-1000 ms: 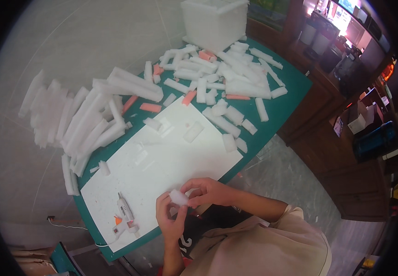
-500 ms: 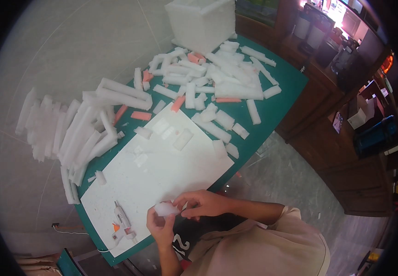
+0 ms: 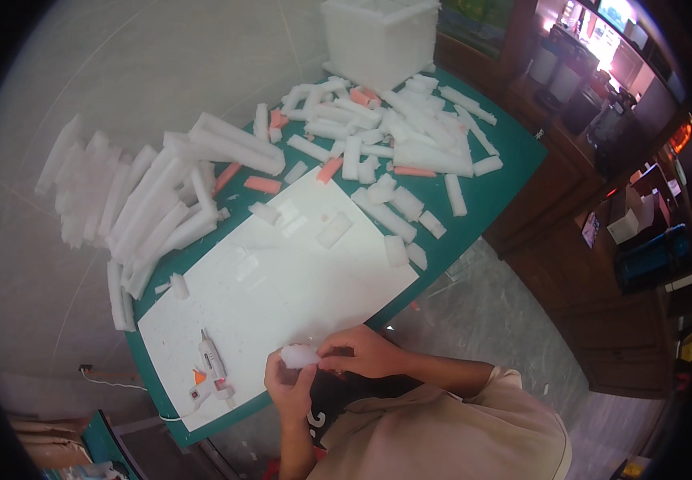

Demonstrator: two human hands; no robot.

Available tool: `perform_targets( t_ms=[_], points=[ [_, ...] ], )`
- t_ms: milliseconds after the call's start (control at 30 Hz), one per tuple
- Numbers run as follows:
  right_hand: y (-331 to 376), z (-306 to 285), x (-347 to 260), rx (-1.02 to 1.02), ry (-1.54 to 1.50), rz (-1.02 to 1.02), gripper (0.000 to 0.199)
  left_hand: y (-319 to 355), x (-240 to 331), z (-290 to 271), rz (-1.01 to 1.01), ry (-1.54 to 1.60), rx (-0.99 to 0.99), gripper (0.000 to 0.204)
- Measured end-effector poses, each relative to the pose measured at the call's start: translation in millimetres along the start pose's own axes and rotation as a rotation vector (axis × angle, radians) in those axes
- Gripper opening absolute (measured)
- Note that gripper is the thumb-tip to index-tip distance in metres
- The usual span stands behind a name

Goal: Glue small white and pink foam blocks together using a hot glue gun.

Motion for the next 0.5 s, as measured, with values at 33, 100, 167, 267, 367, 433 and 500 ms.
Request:
perform_targets(
  t_ms=[33, 100, 167, 267, 367, 433, 500],
  points=[
    [0, 1, -2, 0.033, 0.053, -0.051, 0.017, 1, 0, 0, -0.005, 0.009, 0.014, 0.039],
    [0, 3, -6, 0.097, 0.158, -0.163, 0.015, 2, 2, 1, -0.007, 0.019, 0.045, 0.039],
    [-1, 7, -15, 0.153, 0.252, -0.204, 0.011, 3, 2, 3, 0.008, 0.051, 0.077, 0.039],
    [-4, 15, -25, 0.23, 0.337, -0.241, 0.006, 4, 1, 2, 0.066, 0.097, 0.115, 0.038],
    [-3, 21, -26, 0.313, 0.399, -0.306, 0.005, 6, 3, 2, 0.141, 0.063, 0.132, 0.037],
    [-3, 27, -26, 0.361, 0.43, -0.351, 0.006, 9, 13, 14, 0.198, 0.017, 0.137, 0.036],
    [0, 31, -28, 0.4, 0.469, -0.37, 0.007, 12, 13, 19, 0.248, 0.014, 0.123, 0.035]
  ],
)
Point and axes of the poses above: each hand's wrist, its own y-axis away from the middle knuckle, its own z-axis out of the palm, x = y × z, the point moved 2 cm from there along -y, towards the middle knuckle, and after that the axes turned 9 degrees about y, right-handed, at the moved point
